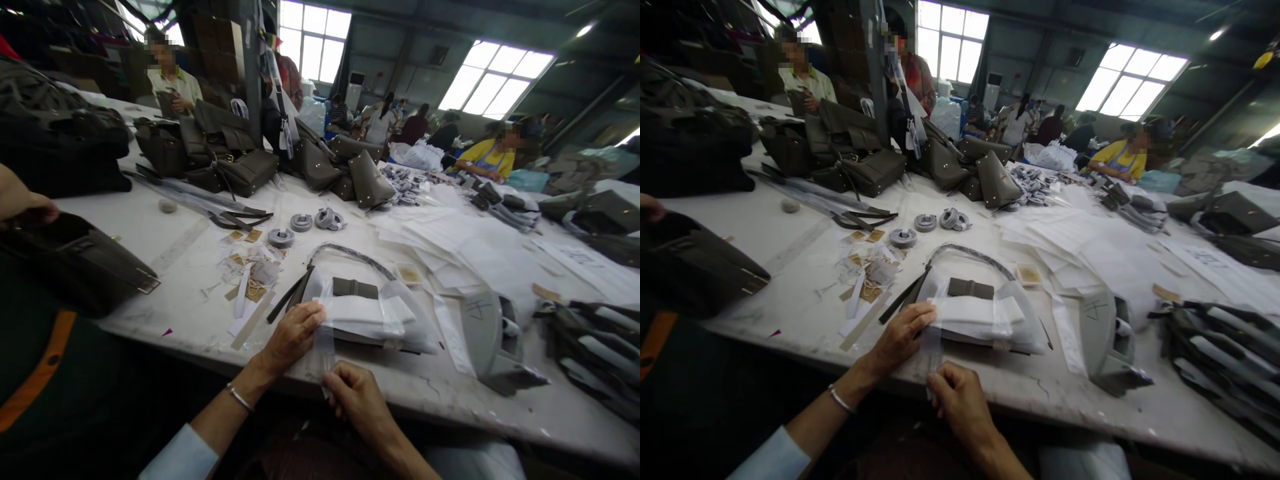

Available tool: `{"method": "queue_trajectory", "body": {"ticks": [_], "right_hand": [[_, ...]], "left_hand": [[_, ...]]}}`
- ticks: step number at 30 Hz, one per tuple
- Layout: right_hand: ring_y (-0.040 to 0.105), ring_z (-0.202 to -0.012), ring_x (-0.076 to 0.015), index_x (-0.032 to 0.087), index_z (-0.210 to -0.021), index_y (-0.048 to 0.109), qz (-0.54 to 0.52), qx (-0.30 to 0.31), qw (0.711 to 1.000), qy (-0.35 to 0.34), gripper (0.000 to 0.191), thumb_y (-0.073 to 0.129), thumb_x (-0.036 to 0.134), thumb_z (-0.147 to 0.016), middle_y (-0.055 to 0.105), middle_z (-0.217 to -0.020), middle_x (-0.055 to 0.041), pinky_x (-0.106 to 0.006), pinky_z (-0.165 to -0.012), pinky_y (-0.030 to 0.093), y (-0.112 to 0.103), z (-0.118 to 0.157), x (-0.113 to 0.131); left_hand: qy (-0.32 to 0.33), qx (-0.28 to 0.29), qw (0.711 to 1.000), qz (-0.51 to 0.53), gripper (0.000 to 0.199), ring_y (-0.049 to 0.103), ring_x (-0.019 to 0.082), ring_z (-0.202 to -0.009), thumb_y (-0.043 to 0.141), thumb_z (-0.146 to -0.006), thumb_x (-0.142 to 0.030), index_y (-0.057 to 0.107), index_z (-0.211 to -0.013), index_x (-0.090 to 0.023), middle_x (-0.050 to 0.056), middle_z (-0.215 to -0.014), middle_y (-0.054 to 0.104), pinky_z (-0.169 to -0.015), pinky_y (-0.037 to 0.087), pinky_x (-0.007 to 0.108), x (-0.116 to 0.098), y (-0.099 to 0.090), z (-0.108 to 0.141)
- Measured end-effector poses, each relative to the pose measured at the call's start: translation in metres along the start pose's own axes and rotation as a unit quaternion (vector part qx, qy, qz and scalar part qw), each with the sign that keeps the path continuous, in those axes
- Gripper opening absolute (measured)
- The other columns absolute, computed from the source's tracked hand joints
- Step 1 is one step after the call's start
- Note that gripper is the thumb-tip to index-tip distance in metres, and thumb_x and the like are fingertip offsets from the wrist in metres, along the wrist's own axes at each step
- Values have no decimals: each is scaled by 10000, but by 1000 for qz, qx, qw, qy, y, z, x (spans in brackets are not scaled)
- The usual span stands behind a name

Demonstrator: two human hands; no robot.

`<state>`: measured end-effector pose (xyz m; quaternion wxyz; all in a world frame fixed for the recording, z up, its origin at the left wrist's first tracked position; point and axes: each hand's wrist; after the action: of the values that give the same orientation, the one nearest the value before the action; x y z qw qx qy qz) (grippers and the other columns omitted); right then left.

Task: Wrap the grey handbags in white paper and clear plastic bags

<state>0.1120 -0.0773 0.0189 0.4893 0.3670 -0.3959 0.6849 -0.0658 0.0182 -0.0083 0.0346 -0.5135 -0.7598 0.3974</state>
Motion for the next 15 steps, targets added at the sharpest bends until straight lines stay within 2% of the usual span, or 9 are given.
{"method": "queue_trajectory", "body": {"ticks": [2, 5, 9, 11, 13, 14, 15], "right_hand": [[450, -398, -58, 175, -620, 511, -3, 27, 1000, 2, 429, 618, 565, -762, 545, -508, 29, -174, -402, 306, 11, -1, 3], [402, -357, -53, 177, -666, 522, -48, 64, 996, 48, 441, 623, 599, -743, 530, -485, 41, -172, -363, 256, 23, -2, -6], [381, -342, -45, 169, -723, 562, -96, 106, 986, 81, 469, 626, 633, -742, 529, -485, 51, -164, -348, 242, 16, 7, -20], [429, -368, -53, 162, -714, 601, -72, 183, 975, 100, 419, 652, 576, -756, 569, -519, 33, -163, -363, 281, 3, 16, -8], [475, -400, -70, 159, -688, 643, -30, 251, 963, 97, 341, 678, 488, -771, 610, -557, 12, -175, -386, 332, -12, 22, 18], [496, -425, -83, 162, -690, 664, -12, 247, 966, 70, 306, 680, 454, -784, 625, -578, 5, -189, -408, 367, -20, 21, 34], [519, -455, -101, 169, -689, 676, 12, 197, 980, 5, 287, 674, 434, -800, 627, -580, 1, -207, -433, 397, -26, 18, 49]], "left_hand": [[8, 11, 1000, -3, 512, 513, 238, -1288, 454, -783, 27, 523, -1239, -194, 108, -1251, 631, -987, 515, 415, 0, 0, 0], [9, 17, 1000, 1, 560, 503, 243, -1304, 432, -761, 59, 505, -1262, -179, 103, -1247, 641, -996, 513, 424, -1, 1, 1], [-6, 6, 1000, 10, 561, 518, 225, -1290, 416, -776, 68, 506, -1273, -176, 102, -1233, 647, -1005, 511, 407, 0, 3, 2], [-1, 10, 1000, 12, 555, 524, 218, -1283, 412, -784, 67, 512, -1275, -172, 106, -1238, 644, -1005, 511, 401, 2, 3, 2], [10, 21, 1000, 11, 534, 523, 220, -1283, 418, -799, 57, 520, -1273, -166, 114, -1251, 637, -1010, 508, 405, 3, 4, 2], [14, 24, 1000, 10, 516, 523, 221, -1282, 420, -813, 49, 523, -1272, -163, 116, -1253, 635, -1013, 505, 408, 3, 4, 2], [15, 24, 1000, 8, 495, 524, 220, -1280, 420, -832, 40, 526, -1271, -164, 116, -1252, 637, -1016, 503, 411, 3, 5, 3]]}}
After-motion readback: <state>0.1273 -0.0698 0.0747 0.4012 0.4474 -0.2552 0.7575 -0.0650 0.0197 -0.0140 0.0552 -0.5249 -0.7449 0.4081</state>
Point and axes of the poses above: each hand's wrist, its own z-axis away from the middle knuckle, its own y-axis out of the palm, x = y × z
